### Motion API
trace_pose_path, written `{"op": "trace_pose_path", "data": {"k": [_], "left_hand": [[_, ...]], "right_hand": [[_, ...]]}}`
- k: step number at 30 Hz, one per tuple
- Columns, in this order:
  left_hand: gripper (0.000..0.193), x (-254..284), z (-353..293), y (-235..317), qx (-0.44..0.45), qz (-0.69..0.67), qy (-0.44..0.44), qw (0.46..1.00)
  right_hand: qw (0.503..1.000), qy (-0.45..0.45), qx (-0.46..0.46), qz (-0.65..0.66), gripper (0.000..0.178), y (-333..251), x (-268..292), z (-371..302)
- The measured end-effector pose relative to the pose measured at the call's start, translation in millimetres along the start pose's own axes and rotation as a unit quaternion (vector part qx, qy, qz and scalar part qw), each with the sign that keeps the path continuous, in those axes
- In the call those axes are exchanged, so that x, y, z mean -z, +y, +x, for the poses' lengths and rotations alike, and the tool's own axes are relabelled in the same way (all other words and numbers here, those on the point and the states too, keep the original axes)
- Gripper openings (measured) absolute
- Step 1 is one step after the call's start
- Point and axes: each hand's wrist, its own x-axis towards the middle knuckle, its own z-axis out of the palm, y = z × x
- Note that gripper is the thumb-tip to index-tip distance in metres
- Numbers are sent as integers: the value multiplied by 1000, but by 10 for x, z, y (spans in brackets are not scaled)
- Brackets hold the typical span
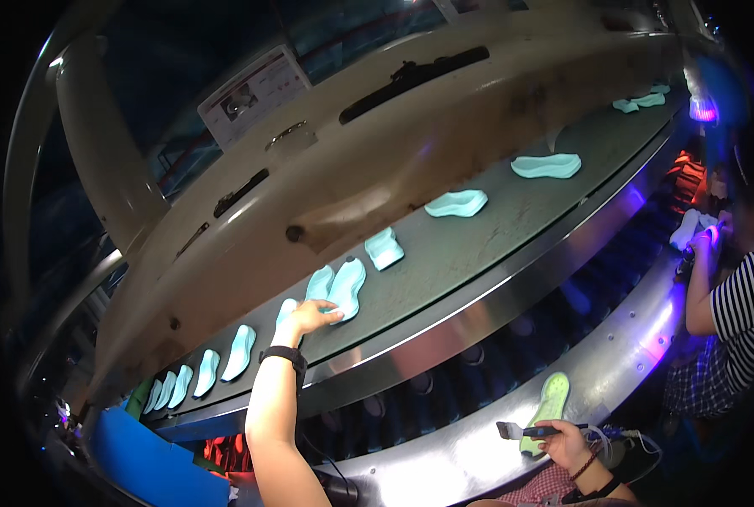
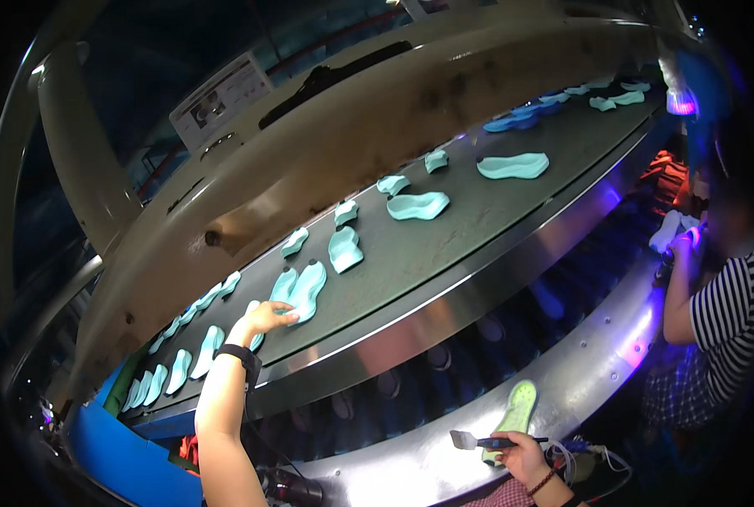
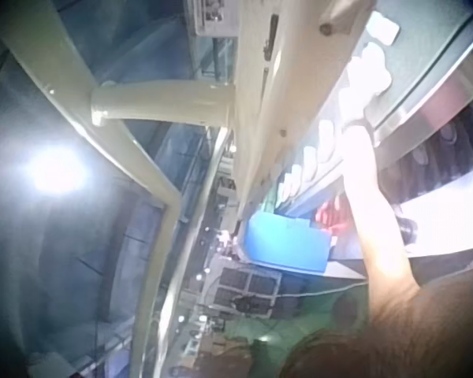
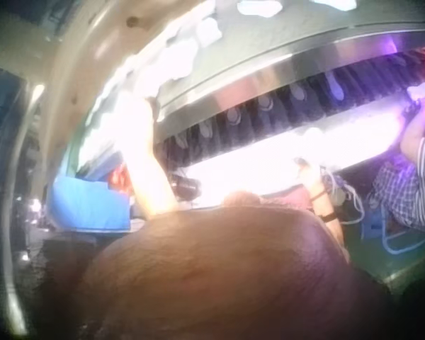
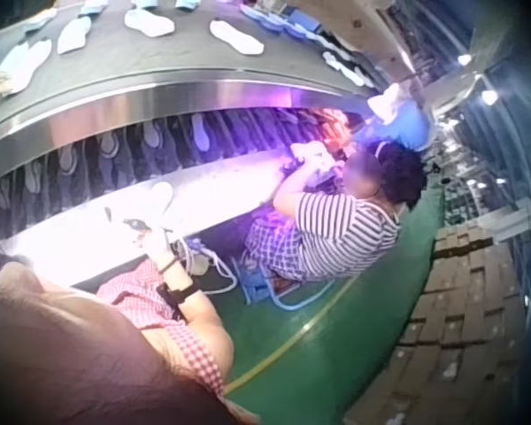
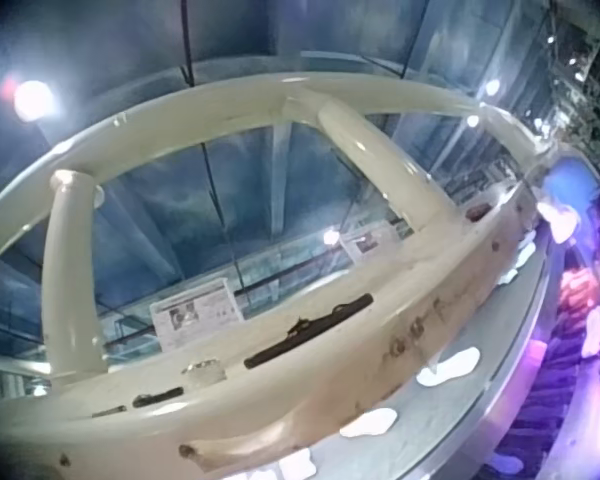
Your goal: The person is applying adhesive to shoe soles using a brush while shoes move along a conveyor belt.
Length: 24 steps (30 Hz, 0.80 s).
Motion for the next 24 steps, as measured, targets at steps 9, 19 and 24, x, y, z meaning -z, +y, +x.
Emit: {"op": "trace_pose_path", "data": {"k": [9,19,24], "left_hand": [[55,-278,705,93,28,-28,87,995],[34,-270,871,824,-133,-97,-6,986],[35,-242,413,1214,-165,-161,15,973]], "right_hand": [[998,52,-23,2,35,-127,105,165],[998,50,-26,6,36,-193,43,127],[997,-30,-17,65,33,-154,139,93]]}}
